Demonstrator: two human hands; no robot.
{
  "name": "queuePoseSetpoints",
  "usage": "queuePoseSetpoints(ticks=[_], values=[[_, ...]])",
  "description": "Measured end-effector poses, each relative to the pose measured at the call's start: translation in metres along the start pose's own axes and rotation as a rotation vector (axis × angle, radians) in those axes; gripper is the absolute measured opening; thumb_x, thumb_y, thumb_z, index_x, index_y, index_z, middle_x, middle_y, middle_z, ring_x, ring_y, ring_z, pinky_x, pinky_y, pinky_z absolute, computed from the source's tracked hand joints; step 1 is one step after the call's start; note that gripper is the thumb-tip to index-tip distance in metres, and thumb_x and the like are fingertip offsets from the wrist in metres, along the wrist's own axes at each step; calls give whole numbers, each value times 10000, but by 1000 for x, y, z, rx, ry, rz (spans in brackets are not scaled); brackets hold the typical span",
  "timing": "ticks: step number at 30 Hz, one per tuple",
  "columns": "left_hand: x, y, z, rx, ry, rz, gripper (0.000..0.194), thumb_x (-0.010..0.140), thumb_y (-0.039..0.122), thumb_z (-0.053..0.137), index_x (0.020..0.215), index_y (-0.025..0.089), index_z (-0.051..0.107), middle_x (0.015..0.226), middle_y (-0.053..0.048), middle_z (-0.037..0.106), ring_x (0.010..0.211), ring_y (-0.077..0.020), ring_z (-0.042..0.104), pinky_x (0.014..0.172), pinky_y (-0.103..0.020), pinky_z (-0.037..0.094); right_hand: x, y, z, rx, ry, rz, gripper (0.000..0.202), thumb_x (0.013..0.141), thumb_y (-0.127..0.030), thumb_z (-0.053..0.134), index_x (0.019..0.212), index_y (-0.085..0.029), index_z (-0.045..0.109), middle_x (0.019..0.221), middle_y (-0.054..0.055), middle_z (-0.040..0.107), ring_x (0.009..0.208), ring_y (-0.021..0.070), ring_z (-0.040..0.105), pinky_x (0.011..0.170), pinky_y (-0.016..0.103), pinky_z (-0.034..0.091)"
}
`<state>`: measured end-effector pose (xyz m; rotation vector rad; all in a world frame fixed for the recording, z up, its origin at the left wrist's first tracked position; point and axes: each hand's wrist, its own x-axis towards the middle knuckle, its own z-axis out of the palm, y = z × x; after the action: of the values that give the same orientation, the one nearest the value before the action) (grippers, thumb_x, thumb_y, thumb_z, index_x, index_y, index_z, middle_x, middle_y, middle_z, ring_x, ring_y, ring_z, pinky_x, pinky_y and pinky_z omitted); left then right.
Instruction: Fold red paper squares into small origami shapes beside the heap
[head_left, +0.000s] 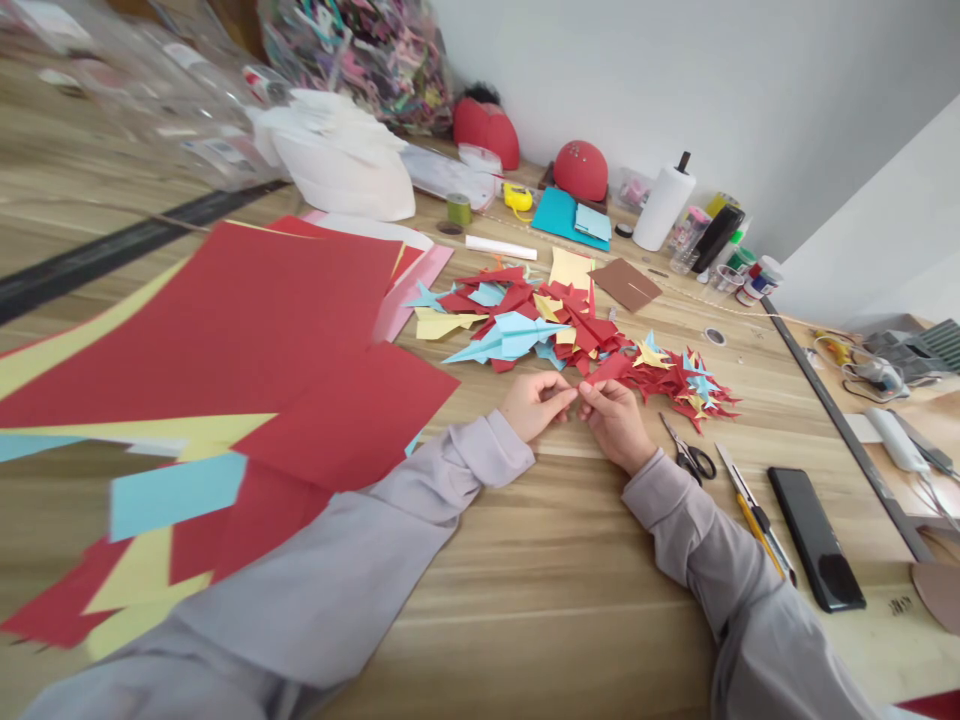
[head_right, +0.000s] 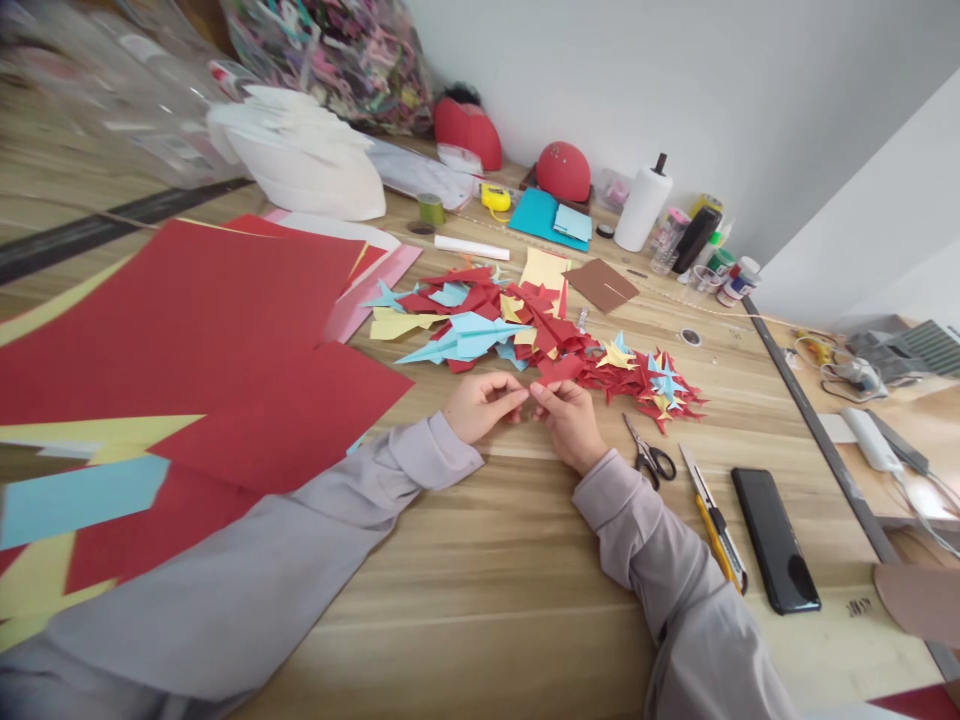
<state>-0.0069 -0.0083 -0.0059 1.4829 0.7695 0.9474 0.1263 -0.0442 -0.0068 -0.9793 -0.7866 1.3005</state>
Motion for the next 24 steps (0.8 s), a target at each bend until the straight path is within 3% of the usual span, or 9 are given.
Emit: queuePoseSetpoints(ticks=[24], values=[[1, -3, -1, -31, 11, -3, 205, 735, 313, 602, 620, 150, 554, 450, 22, 550, 437, -108, 519, 485, -226, 418, 1, -4, -1, 135, -3, 35, 200, 654, -278, 757, 599, -168, 599, 521, -41, 533, 486, 75, 450, 485, 221, 366]])
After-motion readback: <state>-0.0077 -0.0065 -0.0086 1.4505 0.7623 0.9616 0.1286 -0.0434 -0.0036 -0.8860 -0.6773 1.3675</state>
